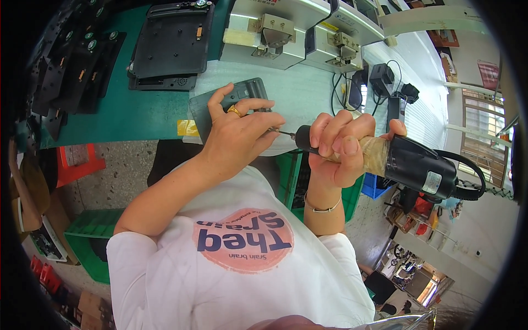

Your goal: The person assembles plastic housing components by securing them together with screws using an electric screwdriver.

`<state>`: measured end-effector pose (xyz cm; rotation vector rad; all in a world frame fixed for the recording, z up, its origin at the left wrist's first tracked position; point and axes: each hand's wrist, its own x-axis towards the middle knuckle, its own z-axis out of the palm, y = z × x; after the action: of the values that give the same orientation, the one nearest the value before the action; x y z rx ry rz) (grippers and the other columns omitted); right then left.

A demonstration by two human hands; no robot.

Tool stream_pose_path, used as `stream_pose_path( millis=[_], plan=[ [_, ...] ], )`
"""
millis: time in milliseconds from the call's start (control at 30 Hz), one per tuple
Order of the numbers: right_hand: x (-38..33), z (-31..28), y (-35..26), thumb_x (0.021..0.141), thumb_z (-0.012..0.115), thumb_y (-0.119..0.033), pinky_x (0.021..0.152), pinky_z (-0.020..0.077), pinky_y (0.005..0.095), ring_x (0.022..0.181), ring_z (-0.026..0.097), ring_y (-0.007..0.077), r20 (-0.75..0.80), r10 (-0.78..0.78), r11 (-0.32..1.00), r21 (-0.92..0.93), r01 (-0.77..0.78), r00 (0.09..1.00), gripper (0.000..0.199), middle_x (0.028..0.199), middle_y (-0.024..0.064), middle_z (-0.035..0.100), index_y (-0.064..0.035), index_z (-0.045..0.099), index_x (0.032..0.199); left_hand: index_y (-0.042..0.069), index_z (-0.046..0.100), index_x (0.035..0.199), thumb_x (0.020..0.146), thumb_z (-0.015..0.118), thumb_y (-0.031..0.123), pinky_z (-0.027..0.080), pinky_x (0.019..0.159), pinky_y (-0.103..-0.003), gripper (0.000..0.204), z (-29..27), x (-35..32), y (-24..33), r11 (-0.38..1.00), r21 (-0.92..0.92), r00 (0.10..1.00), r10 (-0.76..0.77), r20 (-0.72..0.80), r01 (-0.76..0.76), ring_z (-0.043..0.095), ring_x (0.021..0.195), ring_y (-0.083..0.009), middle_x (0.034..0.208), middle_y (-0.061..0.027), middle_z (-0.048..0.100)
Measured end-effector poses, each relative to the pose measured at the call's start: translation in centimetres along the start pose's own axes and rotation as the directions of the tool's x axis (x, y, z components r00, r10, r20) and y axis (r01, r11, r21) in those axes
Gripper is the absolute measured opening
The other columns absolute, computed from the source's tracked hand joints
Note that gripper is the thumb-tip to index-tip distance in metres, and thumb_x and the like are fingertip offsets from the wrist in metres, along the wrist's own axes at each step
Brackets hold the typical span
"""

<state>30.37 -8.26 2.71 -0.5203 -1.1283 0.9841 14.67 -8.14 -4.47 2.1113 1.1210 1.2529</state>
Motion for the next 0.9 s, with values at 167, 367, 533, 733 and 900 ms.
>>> stream_pose_path(
  millis=[167, 367, 533, 733, 900],
  plan=[
    [0.02, 0.11, 0.15, 0.088, 0.067, -0.003, 0.053, 0.0487, 0.0335, 0.056, 0.050, 0.0147, -0.012, 0.004, 1.000, -0.013, -0.004, 1.000, 0.064, 0.075, 0.0013, 0.052, -0.0245, 0.030, 0.135, 0.018, 0.060, 0.104, 0.075, 0.079, 0.009, 0.017, 0.110, -0.053, 0.035, -0.03, -0.07, -0.20, 0.998, 0.037, 0.999, 0.047, 0.020, -0.048, 0.063, 0.112, -0.0149, 0.086, 0.0106, 0.070],
    [-0.12, -0.04, 0.17, 0.088, 0.068, -0.004, 0.053, 0.0486, 0.0336, 0.057, 0.050, 0.0143, -0.018, 0.008, 1.000, 0.008, -0.008, 1.000, 0.063, 0.075, 0.0008, 0.052, -0.0253, 0.030, 0.134, 0.018, 0.060, 0.104, 0.076, 0.079, 0.009, 0.017, 0.110, -0.054, 0.035, 0.03, -0.21, -0.31, 0.998, 0.044, 0.999, 0.047, 0.027, -0.048, 0.063, 0.113, -0.0144, 0.087, 0.0118, 0.070],
    [-0.15, 0.20, 0.14, 0.088, 0.069, -0.005, 0.054, 0.0488, 0.0337, 0.057, 0.050, 0.0141, -0.023, 0.020, 1.000, -0.014, -0.020, 1.000, 0.064, 0.076, 0.0002, 0.051, -0.0259, 0.030, 0.134, 0.018, 0.065, 0.099, 0.074, 0.077, 0.010, 0.020, 0.109, -0.054, 0.028, 0.13, -0.16, -0.02, 0.999, 0.042, 0.999, 0.034, -0.004, -0.034, 0.062, 0.108, -0.0126, 0.084, 0.0097, 0.068],
    [-0.42, 0.19, 0.15, 0.087, 0.071, -0.006, 0.055, 0.0493, 0.0342, 0.057, 0.050, 0.0140, -0.018, 0.034, 0.999, -0.027, -0.035, 0.999, 0.064, 0.075, -0.0002, 0.051, -0.0259, 0.030, 0.132, 0.018, 0.060, 0.106, 0.075, 0.079, 0.010, 0.017, 0.110, -0.053, 0.037, 0.04, -0.34, -0.17, 0.997, 0.060, 0.998, 0.054, 0.025, -0.056, 0.062, 0.113, -0.0138, 0.086, 0.0125, 0.069],
    [-0.31, 0.41, 0.17, 0.087, 0.071, -0.007, 0.056, 0.0496, 0.0344, 0.057, 0.049, 0.0136, -0.018, 0.043, 0.998, -0.036, -0.043, 0.999, 0.063, 0.075, -0.0003, 0.051, -0.0252, 0.030, 0.131, 0.018, 0.060, 0.106, 0.075, 0.078, 0.010, 0.017, 0.110, -0.053, 0.036, 0.08, -0.37, -0.05, 0.997, 0.058, 0.998, 0.054, 0.041, -0.056, 0.061, 0.113, -0.0133, 0.088, 0.0126, 0.069]
  ],
)
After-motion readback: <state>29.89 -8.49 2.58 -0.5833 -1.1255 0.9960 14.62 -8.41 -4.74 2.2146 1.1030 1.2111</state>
